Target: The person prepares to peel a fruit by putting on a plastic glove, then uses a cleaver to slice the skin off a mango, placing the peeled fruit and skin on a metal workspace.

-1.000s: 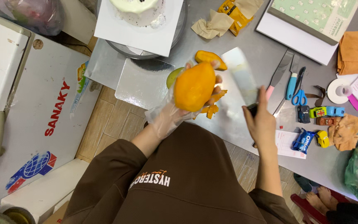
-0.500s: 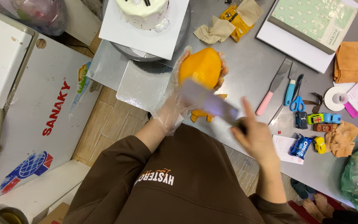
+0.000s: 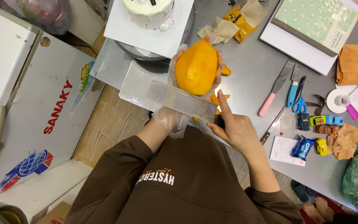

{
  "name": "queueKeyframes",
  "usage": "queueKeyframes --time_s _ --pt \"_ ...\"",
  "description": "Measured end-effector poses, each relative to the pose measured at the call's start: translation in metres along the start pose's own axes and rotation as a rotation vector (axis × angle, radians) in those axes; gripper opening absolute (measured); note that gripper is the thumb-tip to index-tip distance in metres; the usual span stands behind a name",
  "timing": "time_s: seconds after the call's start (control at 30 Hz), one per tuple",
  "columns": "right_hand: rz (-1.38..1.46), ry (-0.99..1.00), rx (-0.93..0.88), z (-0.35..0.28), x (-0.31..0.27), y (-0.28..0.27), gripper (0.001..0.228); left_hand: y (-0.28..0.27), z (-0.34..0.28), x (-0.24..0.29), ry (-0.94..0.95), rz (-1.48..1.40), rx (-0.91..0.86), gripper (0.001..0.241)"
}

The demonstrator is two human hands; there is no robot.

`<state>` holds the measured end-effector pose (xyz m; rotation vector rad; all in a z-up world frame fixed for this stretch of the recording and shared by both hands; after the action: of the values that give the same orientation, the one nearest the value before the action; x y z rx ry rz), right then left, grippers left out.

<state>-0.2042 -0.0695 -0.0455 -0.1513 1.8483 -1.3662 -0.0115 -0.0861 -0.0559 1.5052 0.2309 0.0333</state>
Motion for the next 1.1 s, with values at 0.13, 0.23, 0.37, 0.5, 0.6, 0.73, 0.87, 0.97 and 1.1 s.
queueKeyframes --time_s 0.13,0.23,0.37,0.5,0.6,0.73,0.87,0.97,1.1 --pt "-0.018 0.035 -0.024 0.0 0.002 0.0 0.097 -0.003 0.004 0.005 -0.041 0.033 -0.038 0.065" --pt "-0.007 0.011 -0.007 0.001 0.001 -0.001 0.097 0.004 0.002 0.006 -0.052 0.078 -0.091 0.064" --pt "-0.035 -0.014 0.042 0.003 -0.002 -0.003 0.098 0.015 -0.009 0.008 -0.007 0.211 0.099 0.068" --pt "-0.035 0.015 0.024 0.007 -0.001 -0.005 0.1 0.02 -0.008 0.007 0.024 0.229 0.038 0.057" --pt "-0.073 0.01 0.019 0.009 -0.001 -0.004 0.102 0.013 -0.004 0.007 0.004 0.178 -0.016 0.052" --pt "-0.095 0.066 -0.003 0.006 0.005 -0.006 0.101 0.0 0.0 0.015 -0.036 0.084 -0.037 0.051" --pt "-0.091 0.011 0.029 0.006 0.007 -0.007 0.102 -0.003 -0.002 0.021 -0.061 0.115 -0.02 0.052" --pt "-0.087 0.029 0.014 0.009 0.005 -0.004 0.102 -0.002 -0.004 0.013 -0.055 0.125 -0.042 0.054" --pt "-0.098 0.005 0.026 0.016 0.0 -0.001 0.105 0.002 -0.009 0.001 -0.057 0.199 -0.02 0.055"
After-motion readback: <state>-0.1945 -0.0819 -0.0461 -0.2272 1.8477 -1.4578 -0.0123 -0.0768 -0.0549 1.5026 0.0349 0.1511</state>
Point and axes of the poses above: each hand's wrist, its own z-axis towards the middle knuckle, its own y-axis out of the palm, x = y × z, the point moved 3 cm from there along z, towards the middle knuckle, and after that the axes turned 14 degrees about y, right-handed, at the moved point
